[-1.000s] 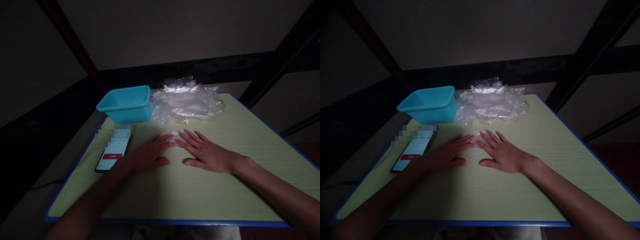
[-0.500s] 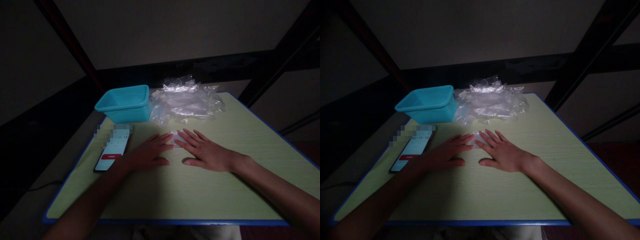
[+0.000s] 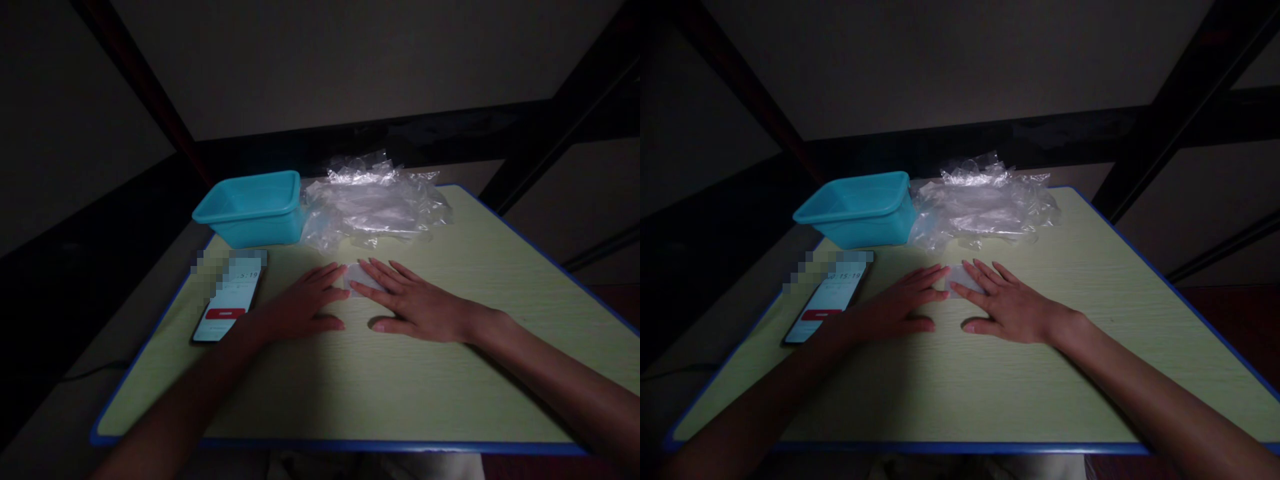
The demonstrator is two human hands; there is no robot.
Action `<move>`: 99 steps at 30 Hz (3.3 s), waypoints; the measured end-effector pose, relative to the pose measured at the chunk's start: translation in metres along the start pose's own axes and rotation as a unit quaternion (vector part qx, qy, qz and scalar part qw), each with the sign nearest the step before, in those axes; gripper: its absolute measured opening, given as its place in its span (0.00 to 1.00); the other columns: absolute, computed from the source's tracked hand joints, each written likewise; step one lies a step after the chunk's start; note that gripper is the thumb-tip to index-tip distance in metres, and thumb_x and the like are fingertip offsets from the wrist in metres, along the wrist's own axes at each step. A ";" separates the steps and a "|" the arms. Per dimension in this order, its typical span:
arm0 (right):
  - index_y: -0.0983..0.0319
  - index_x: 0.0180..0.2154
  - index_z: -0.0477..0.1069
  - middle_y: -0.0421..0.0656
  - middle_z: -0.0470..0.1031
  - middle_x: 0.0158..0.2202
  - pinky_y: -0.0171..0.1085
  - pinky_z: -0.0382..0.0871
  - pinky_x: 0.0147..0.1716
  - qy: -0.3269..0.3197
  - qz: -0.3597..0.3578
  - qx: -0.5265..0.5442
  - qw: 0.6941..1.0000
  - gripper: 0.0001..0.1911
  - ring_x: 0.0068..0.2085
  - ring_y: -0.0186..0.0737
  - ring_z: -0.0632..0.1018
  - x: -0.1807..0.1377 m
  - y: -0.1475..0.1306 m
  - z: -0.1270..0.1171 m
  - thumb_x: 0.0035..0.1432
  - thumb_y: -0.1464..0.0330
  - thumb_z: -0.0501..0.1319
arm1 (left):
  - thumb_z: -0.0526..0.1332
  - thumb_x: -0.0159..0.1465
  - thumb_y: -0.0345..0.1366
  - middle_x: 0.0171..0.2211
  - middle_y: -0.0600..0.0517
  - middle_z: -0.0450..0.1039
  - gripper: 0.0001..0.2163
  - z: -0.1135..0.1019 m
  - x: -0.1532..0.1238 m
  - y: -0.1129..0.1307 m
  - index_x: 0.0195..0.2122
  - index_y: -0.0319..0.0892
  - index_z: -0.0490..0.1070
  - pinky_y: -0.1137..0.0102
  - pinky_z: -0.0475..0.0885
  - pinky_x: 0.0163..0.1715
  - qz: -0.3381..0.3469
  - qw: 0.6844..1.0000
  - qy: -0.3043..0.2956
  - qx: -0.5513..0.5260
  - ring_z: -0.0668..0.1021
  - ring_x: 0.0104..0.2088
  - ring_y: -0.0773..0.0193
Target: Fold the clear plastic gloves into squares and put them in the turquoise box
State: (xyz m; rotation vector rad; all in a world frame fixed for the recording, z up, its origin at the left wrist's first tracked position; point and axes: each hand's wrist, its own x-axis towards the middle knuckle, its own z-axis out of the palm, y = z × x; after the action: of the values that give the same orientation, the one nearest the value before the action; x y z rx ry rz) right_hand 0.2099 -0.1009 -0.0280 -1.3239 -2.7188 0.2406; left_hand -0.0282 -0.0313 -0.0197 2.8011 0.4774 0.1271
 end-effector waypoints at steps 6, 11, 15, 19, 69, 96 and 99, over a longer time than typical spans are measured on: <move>0.58 0.62 0.48 0.51 0.37 0.65 0.56 0.43 0.59 -0.002 0.008 -0.005 1.000 0.35 0.64 0.54 0.44 0.000 -0.002 -0.002 0.59 0.48 0.45 | 0.57 0.61 0.46 0.62 0.35 0.49 0.21 0.000 0.001 0.005 0.49 0.35 0.66 0.54 0.53 0.59 -0.010 1.000 0.020 -0.015 0.50 0.63 0.50; 0.66 0.63 0.44 0.57 0.38 0.64 0.55 0.43 0.59 -0.005 0.016 -0.007 1.000 0.39 0.64 0.52 0.44 -0.002 -0.004 -0.003 0.59 0.47 0.44 | 0.54 0.62 0.47 0.62 0.36 0.49 0.20 -0.001 -0.001 0.006 0.48 0.37 0.64 0.53 0.54 0.58 -0.014 0.999 0.019 -0.035 0.49 0.63 0.50; 0.70 0.63 0.41 0.59 0.40 0.64 0.55 0.43 0.59 0.031 0.012 -0.024 0.999 0.42 0.64 0.50 0.45 -0.002 -0.003 0.000 0.59 0.47 0.43 | 0.53 0.63 0.47 0.62 0.35 0.49 0.21 0.001 -0.001 0.006 0.51 0.36 0.60 0.55 0.55 0.58 -0.024 0.998 0.038 -0.046 0.51 0.63 0.52; 0.73 0.62 0.43 0.60 0.42 0.63 0.55 0.43 0.59 0.072 0.027 -0.056 0.995 0.42 0.64 0.51 0.47 0.001 -0.008 0.002 0.59 0.47 0.42 | 0.52 0.63 0.47 0.63 0.33 0.43 0.28 0.008 0.006 0.015 0.58 0.33 0.49 0.54 0.52 0.59 -0.031 0.997 0.073 -0.004 0.48 0.64 0.51; 0.74 0.61 0.49 0.61 0.48 0.62 0.55 0.50 0.58 0.066 0.064 -0.062 0.994 0.43 0.63 0.53 0.50 0.008 -0.016 0.012 0.59 0.46 0.40 | 0.47 0.65 0.40 0.62 0.33 0.46 0.26 0.019 0.023 0.035 0.59 0.26 0.50 0.56 0.50 0.59 -0.072 0.989 0.029 0.125 0.50 0.63 0.50; 0.73 0.59 0.53 0.61 0.57 0.60 0.53 0.61 0.53 0.105 0.055 -0.091 0.989 0.38 0.59 0.56 0.62 -0.012 -0.004 -0.011 0.58 0.51 0.52 | 0.52 0.61 0.35 0.64 0.35 0.40 0.32 0.020 0.018 0.029 0.62 0.32 0.37 0.54 0.49 0.60 -0.060 0.995 0.081 0.002 0.44 0.64 0.53; 0.68 0.52 0.64 0.54 0.71 0.50 0.48 0.68 0.48 0.132 0.027 -0.079 0.988 0.21 0.50 0.49 0.72 -0.010 -0.008 -0.019 0.60 0.63 0.55 | 0.54 0.59 0.32 0.63 0.36 0.47 0.31 0.021 0.017 0.027 0.62 0.34 0.42 0.55 0.53 0.59 -0.058 0.987 0.142 -0.050 0.52 0.63 0.54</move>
State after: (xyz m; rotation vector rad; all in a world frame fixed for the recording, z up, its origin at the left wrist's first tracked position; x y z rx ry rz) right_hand 0.2124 -0.1118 -0.0084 -1.3606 -2.5236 -0.1417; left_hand -0.0014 -0.0558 -0.0304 2.6603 0.6778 0.5152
